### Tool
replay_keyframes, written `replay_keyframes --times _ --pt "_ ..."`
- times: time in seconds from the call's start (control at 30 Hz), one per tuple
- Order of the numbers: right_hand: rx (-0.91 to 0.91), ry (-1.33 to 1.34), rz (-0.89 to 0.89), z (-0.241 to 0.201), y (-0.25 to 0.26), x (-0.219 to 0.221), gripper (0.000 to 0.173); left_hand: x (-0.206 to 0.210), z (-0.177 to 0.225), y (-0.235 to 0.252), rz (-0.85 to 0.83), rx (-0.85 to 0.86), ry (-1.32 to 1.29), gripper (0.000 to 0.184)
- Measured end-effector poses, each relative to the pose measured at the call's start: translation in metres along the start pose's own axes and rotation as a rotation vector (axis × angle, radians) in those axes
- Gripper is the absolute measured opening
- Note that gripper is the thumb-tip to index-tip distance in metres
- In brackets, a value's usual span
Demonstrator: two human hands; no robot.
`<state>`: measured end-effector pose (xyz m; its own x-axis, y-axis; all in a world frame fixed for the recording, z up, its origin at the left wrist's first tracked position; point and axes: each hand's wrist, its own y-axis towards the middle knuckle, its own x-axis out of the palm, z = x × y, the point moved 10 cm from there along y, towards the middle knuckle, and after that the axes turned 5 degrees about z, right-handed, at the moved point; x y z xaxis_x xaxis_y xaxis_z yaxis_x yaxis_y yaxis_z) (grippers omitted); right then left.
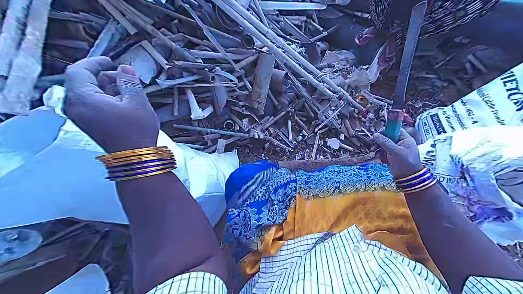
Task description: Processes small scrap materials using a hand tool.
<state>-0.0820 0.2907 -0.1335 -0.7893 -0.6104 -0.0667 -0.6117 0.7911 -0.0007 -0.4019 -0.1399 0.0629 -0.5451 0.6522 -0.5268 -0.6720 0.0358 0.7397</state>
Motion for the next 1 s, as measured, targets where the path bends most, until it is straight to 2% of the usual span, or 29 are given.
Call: replay_keyframes --times 0.1,0.2,0.27,0.33,0.37,0.4,0.47,0.53,0.57,0.63,0.73,0.9,1.0 --pt "0.116 -0.096 -0.112 0.017 0.024 0.026 0.021 0.12 0.074 -0.082 -0.508 -0.213 -0.187 0.049" --pt "0.196 -0.472 -0.268 0.044 0.057 0.037 0.035 0.237 0.104 -0.184 -0.997 -0.306 -0.232 0.048" --pt "0.252 -0.814 -0.417 0.071 0.081 0.032 0.04 0.294 0.109 -0.259 -1.376 -0.197 -0.052 0.054" --pt "0.328 -1.095 -0.542 0.114 0.102 0.021 0.036 0.321 0.111 -0.312 -1.74 0.04 0.201 0.063" --pt "0.374 -1.213 -0.583 0.136 0.109 0.013 0.034 0.329 0.114 -0.317 -1.783 0.077 0.205 0.062" --pt "0.429 -1.315 -0.612 0.157 0.115 0.005 0.034 0.339 0.117 -0.309 -1.734 0.024 0.127 0.061" --pt "0.535 -1.45 -0.631 0.187 0.124 -0.002 0.036 0.357 0.115 -0.274 -1.478 -0.12 -0.028 0.06" --pt "0.595 -1.511 -0.616 0.201 0.127 -0.001 0.038 0.367 0.104 -0.252 -1.315 -0.207 -0.03 0.056" --pt "0.594 -1.532 -0.593 0.204 0.131 0.001 0.035 0.371 0.098 -0.252 -1.322 -0.236 -0.005 0.056" --pt "0.566 -1.599 -0.571 0.199 0.138 0.01 0.027 0.378 0.09 -0.267 -1.452 -0.249 0.065 0.059" --pt "0.512 -1.667 -0.632 0.183 0.143 0.038 0.021 0.386 0.086 -0.289 -1.62 -0.218 0.137 0.062" --pt "0.429 -1.661 -0.876 0.194 0.13 0.092 0.026 0.397 0.077 -0.287 -1.606 -0.246 0.154 0.063" --pt "0.364 -1.651 -0.9 0.207 0.12 0.111 0.023 0.397 0.08 -0.291 -1.641 -0.228 0.145 0.063"
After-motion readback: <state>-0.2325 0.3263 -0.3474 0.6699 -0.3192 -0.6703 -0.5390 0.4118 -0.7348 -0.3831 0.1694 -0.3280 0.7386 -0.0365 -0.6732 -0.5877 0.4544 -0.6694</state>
